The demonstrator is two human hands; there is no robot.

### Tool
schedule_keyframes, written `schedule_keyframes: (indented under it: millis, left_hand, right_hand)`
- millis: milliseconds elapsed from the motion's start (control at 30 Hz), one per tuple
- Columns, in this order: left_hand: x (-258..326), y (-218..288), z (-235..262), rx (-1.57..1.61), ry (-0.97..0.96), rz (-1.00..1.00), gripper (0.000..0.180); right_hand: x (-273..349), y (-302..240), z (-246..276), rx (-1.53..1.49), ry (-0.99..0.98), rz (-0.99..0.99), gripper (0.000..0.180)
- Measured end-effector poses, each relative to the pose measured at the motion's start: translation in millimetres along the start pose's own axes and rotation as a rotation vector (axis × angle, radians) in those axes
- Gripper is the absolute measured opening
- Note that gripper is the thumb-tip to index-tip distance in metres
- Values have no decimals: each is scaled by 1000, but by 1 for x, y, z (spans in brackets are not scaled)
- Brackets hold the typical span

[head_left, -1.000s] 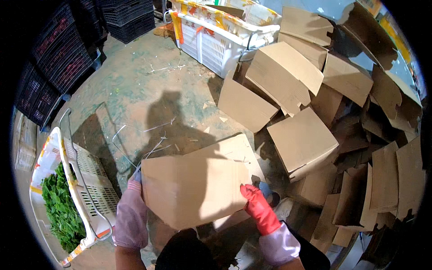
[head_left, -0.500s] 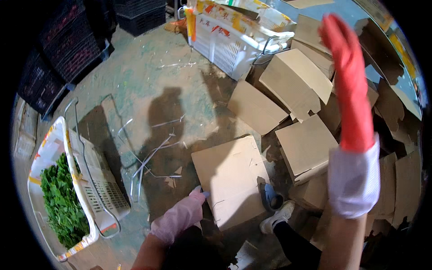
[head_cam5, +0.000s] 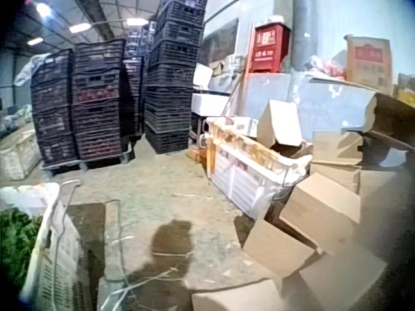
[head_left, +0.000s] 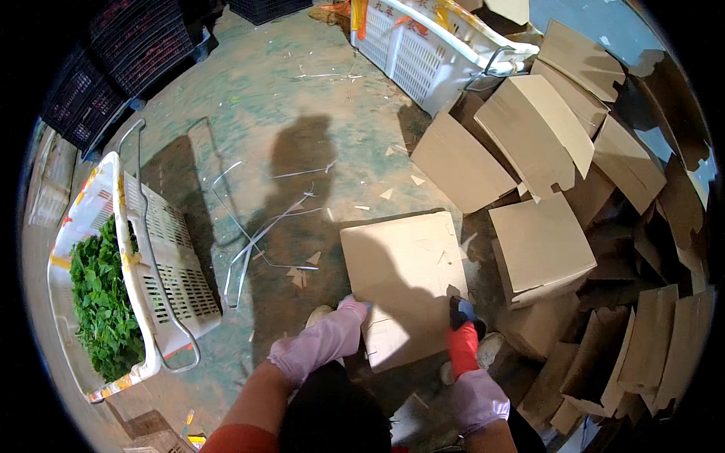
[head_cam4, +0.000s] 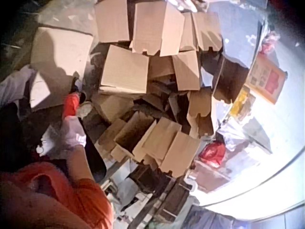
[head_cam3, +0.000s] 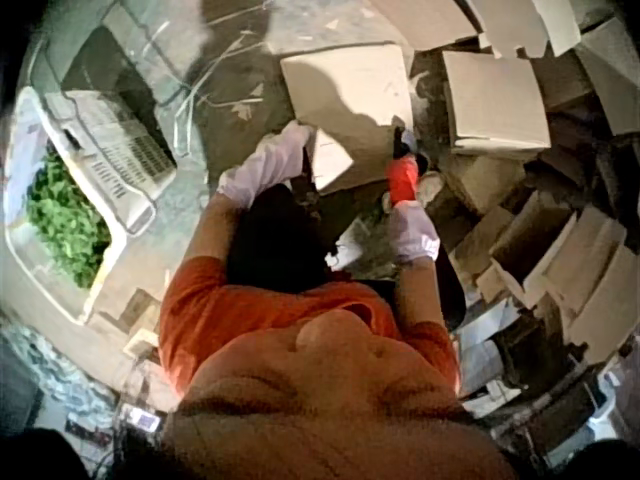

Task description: The person assembles cardboard boxes by hand and secures the bottom flaps of each box using a tape dispenser.

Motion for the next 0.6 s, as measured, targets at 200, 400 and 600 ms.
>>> schedule_keyframes:
  millis: [200,400,600]
  left_hand:
    - [39,27,8,1,55,-200,36]
    - [133,110,67,863,-123,-748,32]
    - [219,171,190,1012,-228,-597,30]
  right_hand:
    - [22,-5,14,-109,142,-50,52]
    - [19,18,13,-673,382,126,42]
    - [8,37,17,-402,87,84,38]
Point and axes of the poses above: each hand's wrist, its own x-axis away from the middle knuckle, its own z-axis out of the back of the hand, y = z × x, the point moved 8 cm from there along -x, towards the middle knuckle, and after that the axes turned 4 degrees about -y, right-handed, at the moved point
